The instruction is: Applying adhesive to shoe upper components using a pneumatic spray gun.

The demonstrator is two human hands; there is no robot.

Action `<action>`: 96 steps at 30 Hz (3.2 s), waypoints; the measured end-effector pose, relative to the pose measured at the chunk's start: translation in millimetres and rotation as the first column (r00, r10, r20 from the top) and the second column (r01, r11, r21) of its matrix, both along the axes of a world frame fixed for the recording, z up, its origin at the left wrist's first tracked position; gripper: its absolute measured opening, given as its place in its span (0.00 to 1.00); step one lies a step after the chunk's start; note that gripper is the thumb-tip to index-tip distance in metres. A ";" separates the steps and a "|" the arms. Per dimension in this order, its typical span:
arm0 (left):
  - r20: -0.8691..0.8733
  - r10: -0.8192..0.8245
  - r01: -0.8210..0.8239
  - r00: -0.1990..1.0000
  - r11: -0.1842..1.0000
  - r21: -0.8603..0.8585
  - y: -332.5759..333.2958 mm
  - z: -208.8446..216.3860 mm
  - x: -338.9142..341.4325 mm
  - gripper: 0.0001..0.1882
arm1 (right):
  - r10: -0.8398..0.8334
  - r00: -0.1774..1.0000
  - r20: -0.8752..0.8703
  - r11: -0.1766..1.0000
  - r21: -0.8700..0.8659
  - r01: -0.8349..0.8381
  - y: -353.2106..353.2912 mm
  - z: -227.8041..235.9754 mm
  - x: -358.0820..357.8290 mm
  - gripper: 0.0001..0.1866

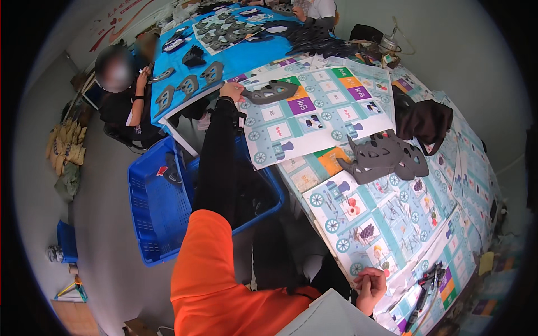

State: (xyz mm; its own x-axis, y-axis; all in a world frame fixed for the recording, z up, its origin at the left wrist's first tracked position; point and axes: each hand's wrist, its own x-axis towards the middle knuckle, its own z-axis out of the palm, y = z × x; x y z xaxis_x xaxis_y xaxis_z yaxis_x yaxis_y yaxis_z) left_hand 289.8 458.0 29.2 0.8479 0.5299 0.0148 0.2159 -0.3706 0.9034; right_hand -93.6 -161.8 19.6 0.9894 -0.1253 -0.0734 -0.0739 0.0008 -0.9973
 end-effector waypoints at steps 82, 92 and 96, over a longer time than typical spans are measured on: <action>0.204 -0.709 0.517 0.675 0.652 0.554 -512.7 -29.9 -297.0 0.09 | 0.182 0.747 -0.640 0.971 -0.003 -0.239 -139.4 118.0 25.4 0.14; 0.184 -0.727 0.535 0.662 0.630 0.564 -507.6 -38.9 -294.3 0.11 | 0.160 0.652 -0.741 0.964 -0.026 -0.266 -100.1 102.8 39.7 0.12; 0.191 -0.708 0.523 0.680 0.652 0.549 -507.3 -38.9 -294.8 0.11 | 0.186 0.672 -0.717 0.962 -0.007 -0.274 -96.8 104.4 42.5 0.11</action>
State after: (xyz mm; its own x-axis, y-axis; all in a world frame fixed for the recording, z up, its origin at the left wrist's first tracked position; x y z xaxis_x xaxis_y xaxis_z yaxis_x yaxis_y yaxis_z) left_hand -5.1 -49.3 -9.7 0.8467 -0.2586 0.4650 -0.5105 -0.6412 0.5729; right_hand -51.2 -258.7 124.1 0.6490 0.0490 -0.7592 -0.7357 -0.2138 -0.6427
